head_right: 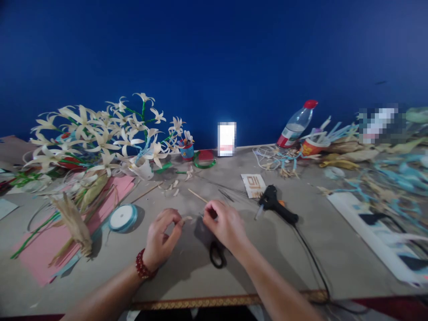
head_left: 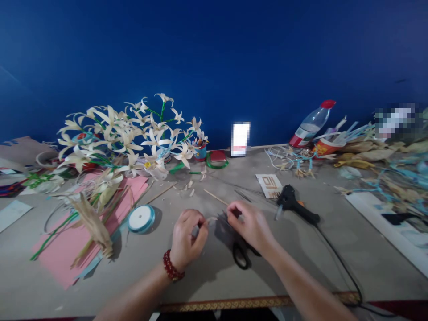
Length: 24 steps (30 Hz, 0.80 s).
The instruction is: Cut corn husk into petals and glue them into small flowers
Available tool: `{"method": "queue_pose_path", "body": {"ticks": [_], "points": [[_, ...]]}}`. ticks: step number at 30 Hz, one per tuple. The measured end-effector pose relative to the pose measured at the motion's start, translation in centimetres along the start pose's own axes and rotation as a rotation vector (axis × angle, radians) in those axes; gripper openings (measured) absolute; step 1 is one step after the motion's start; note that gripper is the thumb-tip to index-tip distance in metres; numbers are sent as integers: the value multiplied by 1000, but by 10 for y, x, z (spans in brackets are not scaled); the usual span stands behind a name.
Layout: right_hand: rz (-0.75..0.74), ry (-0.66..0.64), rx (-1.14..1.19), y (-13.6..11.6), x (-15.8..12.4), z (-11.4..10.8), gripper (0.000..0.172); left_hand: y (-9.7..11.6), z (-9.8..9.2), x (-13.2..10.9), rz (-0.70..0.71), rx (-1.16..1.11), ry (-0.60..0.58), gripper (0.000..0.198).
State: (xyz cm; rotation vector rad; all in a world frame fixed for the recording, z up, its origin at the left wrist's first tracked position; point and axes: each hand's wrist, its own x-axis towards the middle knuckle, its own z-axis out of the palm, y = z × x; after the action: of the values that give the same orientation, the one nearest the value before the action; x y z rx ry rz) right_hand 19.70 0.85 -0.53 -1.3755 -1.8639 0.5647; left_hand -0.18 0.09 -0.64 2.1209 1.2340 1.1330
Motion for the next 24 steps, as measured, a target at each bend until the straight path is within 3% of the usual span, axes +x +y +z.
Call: {"method": "queue_pose_path", "body": {"ticks": [6, 11, 15, 20, 24], "points": [[-64, -115, 113, -18, -2, 7, 3, 0, 2, 0, 11, 3, -21, 15], [-48, -107, 32, -13, -4, 11, 9, 1, 3, -1, 27, 19, -32, 14], [-33, -10, -58, -4, -2, 1, 11, 1, 1, -1, -7, -2, -12, 14], [-306, -82, 26, -9, -2, -3, 34, -1, 1, 2, -138, -149, -65, 16], [-390, -186, 5, -14, -2, 0, 27, -8, 2, 5, -358, -444, -196, 18]]}}
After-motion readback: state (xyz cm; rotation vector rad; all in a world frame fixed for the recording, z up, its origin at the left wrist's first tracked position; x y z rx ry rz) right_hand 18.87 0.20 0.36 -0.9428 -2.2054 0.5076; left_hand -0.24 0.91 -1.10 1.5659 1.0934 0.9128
